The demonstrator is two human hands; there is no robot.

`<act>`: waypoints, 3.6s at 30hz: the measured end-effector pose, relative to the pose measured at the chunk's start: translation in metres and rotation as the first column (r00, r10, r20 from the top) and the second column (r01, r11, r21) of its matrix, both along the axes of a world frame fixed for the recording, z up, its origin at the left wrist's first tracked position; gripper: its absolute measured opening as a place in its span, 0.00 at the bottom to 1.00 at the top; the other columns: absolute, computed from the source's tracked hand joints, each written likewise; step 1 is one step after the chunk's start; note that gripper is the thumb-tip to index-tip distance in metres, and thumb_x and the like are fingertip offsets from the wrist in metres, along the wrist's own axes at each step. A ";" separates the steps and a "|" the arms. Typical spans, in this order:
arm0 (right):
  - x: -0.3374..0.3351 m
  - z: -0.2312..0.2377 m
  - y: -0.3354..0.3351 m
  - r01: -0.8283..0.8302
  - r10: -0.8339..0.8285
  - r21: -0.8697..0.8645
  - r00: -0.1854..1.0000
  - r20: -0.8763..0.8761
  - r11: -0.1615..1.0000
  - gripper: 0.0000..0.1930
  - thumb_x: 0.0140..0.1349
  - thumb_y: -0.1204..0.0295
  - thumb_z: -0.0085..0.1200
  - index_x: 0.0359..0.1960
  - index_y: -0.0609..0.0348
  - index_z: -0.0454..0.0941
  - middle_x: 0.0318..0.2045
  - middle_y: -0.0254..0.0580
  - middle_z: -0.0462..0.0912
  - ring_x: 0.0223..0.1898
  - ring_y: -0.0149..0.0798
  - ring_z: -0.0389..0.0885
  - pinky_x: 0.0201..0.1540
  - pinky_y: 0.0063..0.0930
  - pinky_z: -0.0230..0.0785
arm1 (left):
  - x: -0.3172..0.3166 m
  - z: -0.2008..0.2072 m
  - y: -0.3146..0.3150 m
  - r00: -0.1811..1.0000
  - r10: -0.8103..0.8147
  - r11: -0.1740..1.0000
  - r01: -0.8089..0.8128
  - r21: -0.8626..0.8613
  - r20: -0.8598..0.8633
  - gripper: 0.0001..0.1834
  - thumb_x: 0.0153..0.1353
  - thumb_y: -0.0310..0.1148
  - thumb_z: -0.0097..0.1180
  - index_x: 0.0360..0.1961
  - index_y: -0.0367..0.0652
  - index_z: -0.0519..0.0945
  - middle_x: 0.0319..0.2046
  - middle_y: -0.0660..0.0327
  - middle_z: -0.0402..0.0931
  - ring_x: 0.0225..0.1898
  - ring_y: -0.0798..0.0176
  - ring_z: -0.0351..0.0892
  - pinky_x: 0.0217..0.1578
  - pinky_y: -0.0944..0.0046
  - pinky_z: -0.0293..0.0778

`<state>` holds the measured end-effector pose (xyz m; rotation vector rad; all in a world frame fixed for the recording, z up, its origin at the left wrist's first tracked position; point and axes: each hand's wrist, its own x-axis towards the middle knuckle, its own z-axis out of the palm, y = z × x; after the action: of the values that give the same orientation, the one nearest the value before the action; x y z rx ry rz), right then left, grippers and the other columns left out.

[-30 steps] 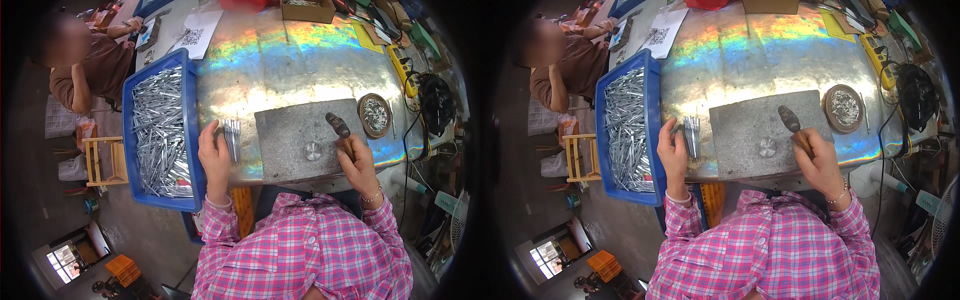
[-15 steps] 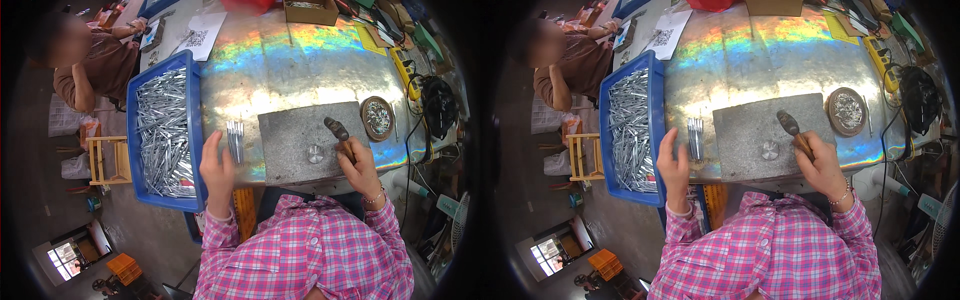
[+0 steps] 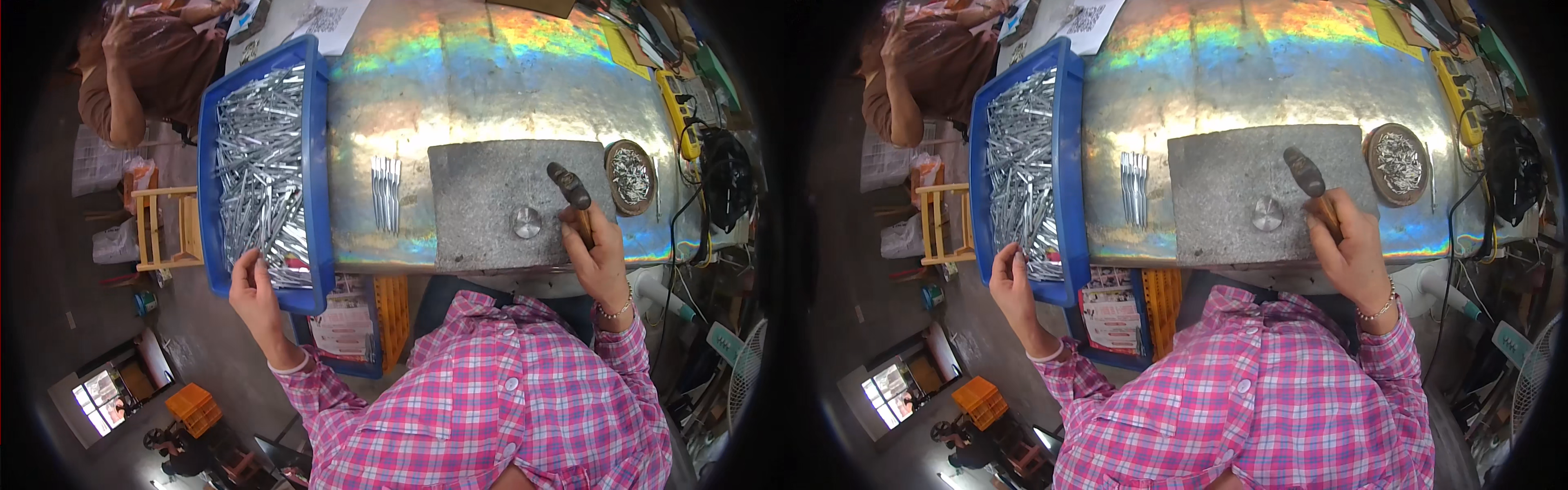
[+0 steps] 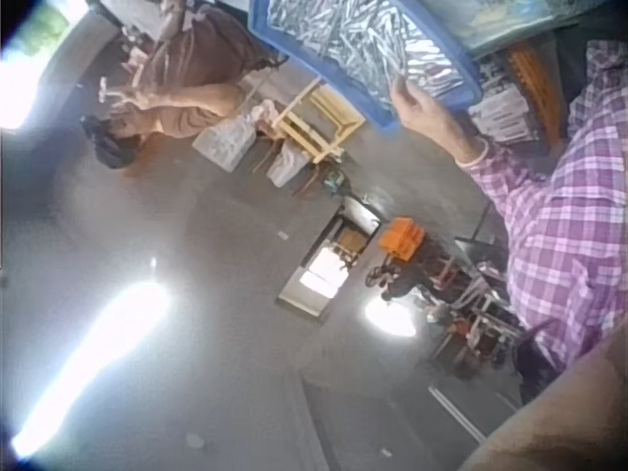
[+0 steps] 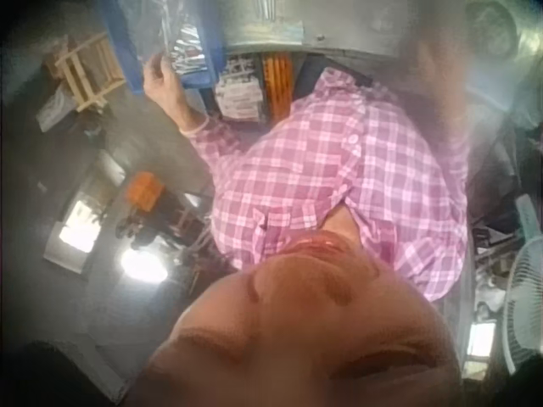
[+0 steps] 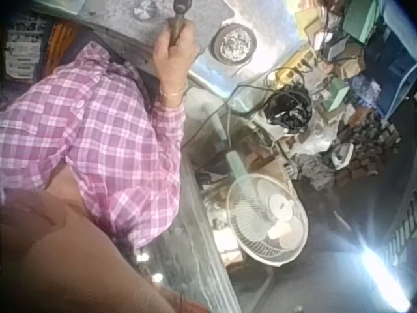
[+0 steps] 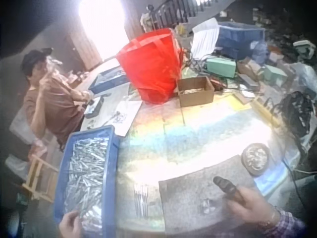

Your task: The person measures metal pieces with a caliper tool, hammers them against a small anvil using a hammer, and fits small metal fasteners onto the pieces by hand.

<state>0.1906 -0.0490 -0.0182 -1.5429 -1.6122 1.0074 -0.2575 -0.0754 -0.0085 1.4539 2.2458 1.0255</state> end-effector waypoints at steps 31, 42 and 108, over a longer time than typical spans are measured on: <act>0.002 -0.003 -0.001 0.028 -0.029 -0.008 0.999 -0.042 1.000 0.07 0.58 0.78 0.51 0.38 0.64 0.72 0.18 0.44 0.73 0.18 0.35 0.71 0.24 0.26 0.61 | -0.018 -0.024 0.045 0.645 -0.490 0.859 0.243 -0.450 -0.586 0.07 0.50 0.23 0.54 0.32 0.42 0.74 0.32 0.52 0.73 0.32 0.43 0.75 0.32 0.50 0.71; 0.012 -0.008 -0.005 -0.050 0.052 0.038 0.997 -0.052 0.998 0.10 0.56 0.74 0.55 0.39 0.63 0.73 0.19 0.42 0.73 0.19 0.36 0.73 0.24 0.26 0.64 | 0.046 0.051 -0.021 0.984 -0.170 0.982 0.165 -0.093 -0.050 0.00 0.57 0.19 0.53 0.29 0.33 0.75 0.27 0.62 0.76 0.24 0.74 0.72 0.26 0.72 0.68; 0.130 -0.032 0.045 0.358 -0.408 0.195 0.818 0.406 0.913 0.10 0.52 0.71 0.53 0.26 0.68 0.71 0.24 0.59 0.76 0.29 0.59 0.76 0.33 0.45 0.68 | 0.230 -0.044 0.008 0.703 -0.512 0.853 0.484 0.195 0.494 0.09 0.66 0.23 0.47 0.46 0.34 0.71 0.34 0.55 0.77 0.28 0.74 0.73 0.30 0.75 0.71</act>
<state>0.3208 -0.0040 -0.0506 -2.0156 -1.5115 0.3524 -0.0271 -0.0673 -0.0526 1.4492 1.3349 1.1202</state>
